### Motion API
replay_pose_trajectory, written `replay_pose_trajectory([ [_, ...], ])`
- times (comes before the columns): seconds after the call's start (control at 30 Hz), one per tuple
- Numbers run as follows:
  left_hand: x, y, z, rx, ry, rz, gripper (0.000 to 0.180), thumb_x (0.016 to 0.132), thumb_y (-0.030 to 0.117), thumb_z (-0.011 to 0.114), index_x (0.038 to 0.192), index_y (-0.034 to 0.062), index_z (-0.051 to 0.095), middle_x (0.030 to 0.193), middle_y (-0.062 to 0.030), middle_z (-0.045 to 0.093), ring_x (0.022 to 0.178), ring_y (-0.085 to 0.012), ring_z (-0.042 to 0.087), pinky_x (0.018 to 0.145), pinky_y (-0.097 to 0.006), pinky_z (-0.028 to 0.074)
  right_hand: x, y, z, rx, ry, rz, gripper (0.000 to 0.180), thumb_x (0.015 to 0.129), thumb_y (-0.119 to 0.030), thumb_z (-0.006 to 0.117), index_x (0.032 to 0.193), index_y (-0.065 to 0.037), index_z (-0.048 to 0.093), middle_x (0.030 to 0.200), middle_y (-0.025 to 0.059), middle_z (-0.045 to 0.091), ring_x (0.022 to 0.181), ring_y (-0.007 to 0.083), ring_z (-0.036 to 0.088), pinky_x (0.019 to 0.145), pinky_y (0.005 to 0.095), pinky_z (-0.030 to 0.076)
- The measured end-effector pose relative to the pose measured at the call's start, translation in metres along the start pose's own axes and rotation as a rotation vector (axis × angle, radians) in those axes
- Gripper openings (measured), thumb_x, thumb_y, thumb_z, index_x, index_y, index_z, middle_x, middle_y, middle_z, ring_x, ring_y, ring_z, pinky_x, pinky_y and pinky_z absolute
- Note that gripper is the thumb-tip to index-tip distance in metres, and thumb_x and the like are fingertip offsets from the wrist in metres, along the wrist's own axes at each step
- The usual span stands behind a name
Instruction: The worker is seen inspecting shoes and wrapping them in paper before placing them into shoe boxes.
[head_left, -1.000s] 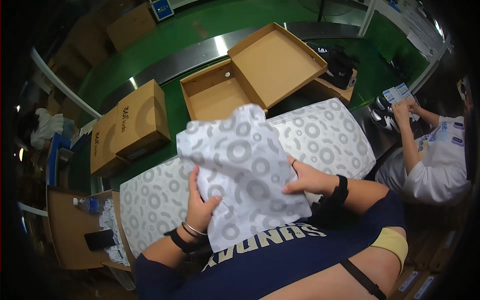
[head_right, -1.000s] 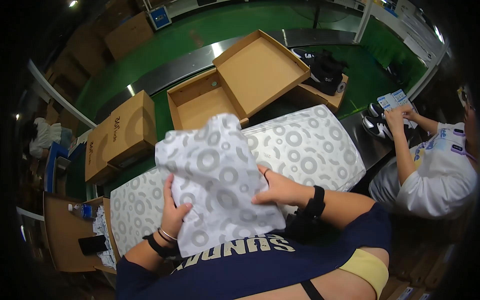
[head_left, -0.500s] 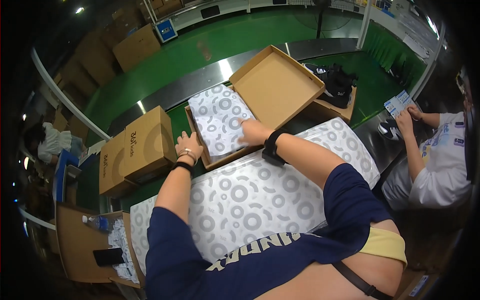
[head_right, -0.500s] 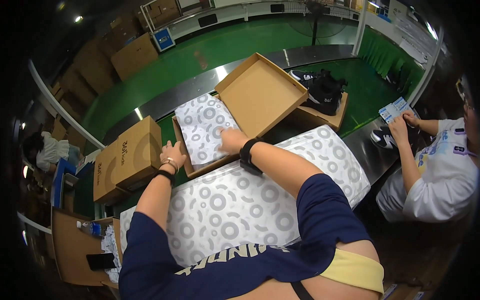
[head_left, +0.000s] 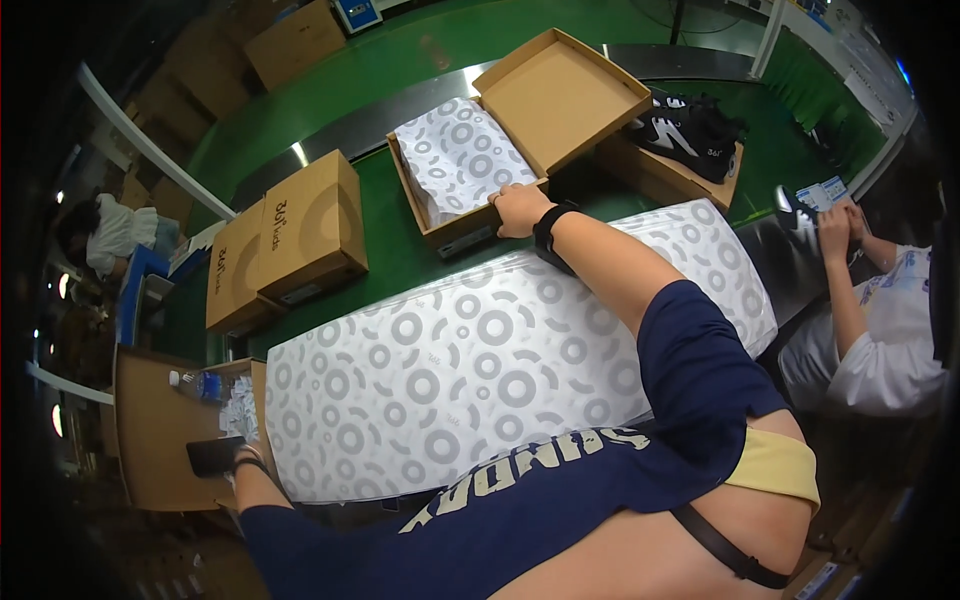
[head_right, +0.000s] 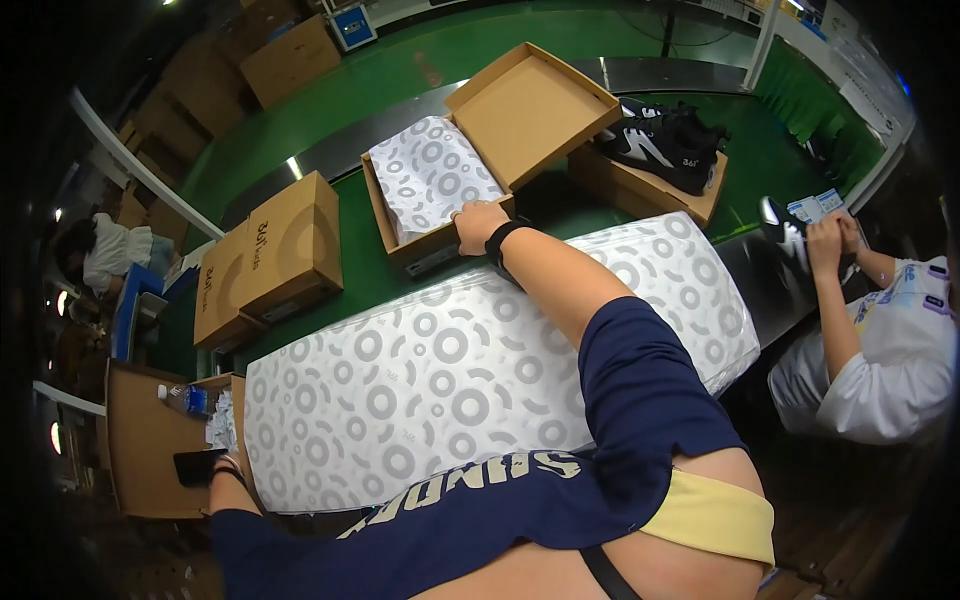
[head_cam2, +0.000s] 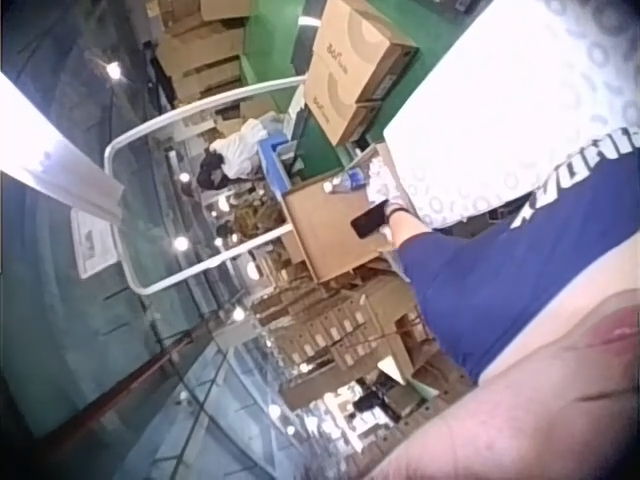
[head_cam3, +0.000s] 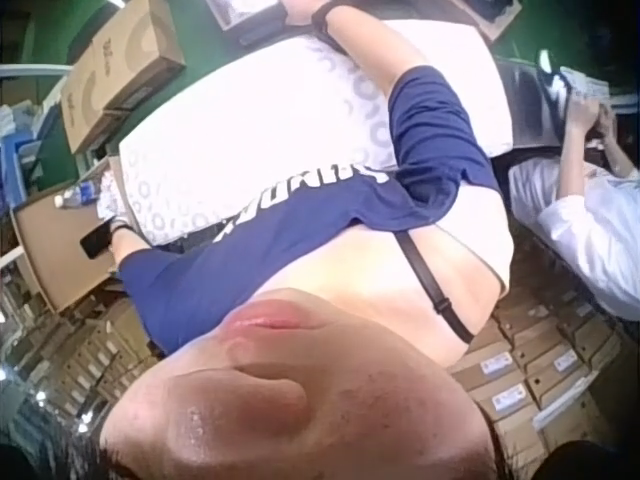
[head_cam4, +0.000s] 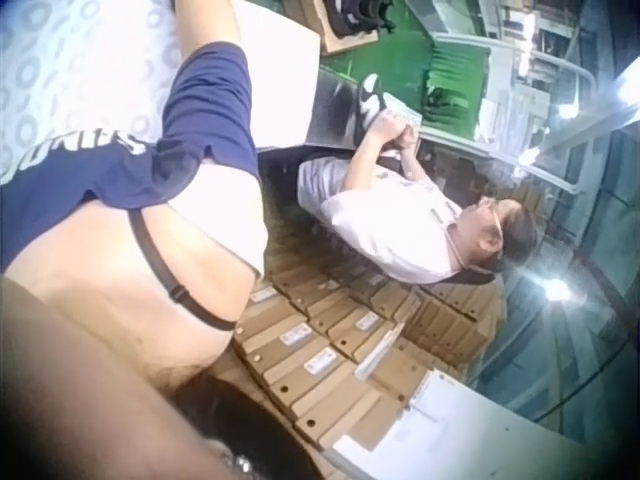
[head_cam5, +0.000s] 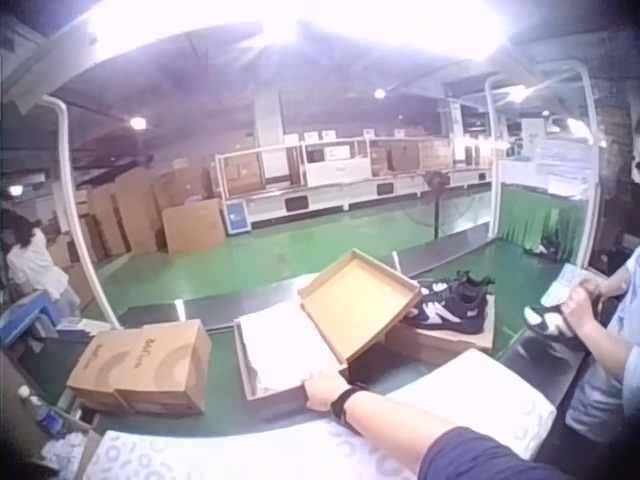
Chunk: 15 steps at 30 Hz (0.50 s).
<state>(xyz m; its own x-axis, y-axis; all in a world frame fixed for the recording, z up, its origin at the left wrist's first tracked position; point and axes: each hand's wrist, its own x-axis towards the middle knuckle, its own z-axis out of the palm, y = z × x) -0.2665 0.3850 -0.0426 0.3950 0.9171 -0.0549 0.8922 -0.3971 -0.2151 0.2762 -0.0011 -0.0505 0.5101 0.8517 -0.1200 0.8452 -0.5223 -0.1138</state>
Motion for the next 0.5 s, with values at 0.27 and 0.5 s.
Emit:
replay_pose_trajectory([
  [0.27,-0.015,-0.002,0.017,-0.086,-0.007,-0.316,0.027,0.085,0.014,0.041,0.096,-0.0010,0.060,0.102,-0.0229,0.057,0.095,-0.0361,0.056,0.078,-0.041,0.047,-0.037,0.003,-0.002,0.114,-0.126,-0.049,0.047,0.068,-0.031,0.063,0.104,-0.001,0.056,0.105,0.0192,0.055,0.099,0.0340,0.053,0.083,0.0399,0.045],
  [0.5,0.107,-0.092,0.018,-0.219,0.603,-0.270,0.015,0.078,0.012,0.051,0.076,-0.0003,0.060,0.079,-0.0215,0.061,0.071,-0.0354,0.061,0.058,-0.040,0.047,-0.101,-0.034,-0.031,0.169,-0.035,-0.355,0.042,0.076,-0.038,0.056,0.100,-0.003,0.059,0.085,0.0161,0.062,0.085,0.0304,0.059,0.079,0.0387,0.042],
])
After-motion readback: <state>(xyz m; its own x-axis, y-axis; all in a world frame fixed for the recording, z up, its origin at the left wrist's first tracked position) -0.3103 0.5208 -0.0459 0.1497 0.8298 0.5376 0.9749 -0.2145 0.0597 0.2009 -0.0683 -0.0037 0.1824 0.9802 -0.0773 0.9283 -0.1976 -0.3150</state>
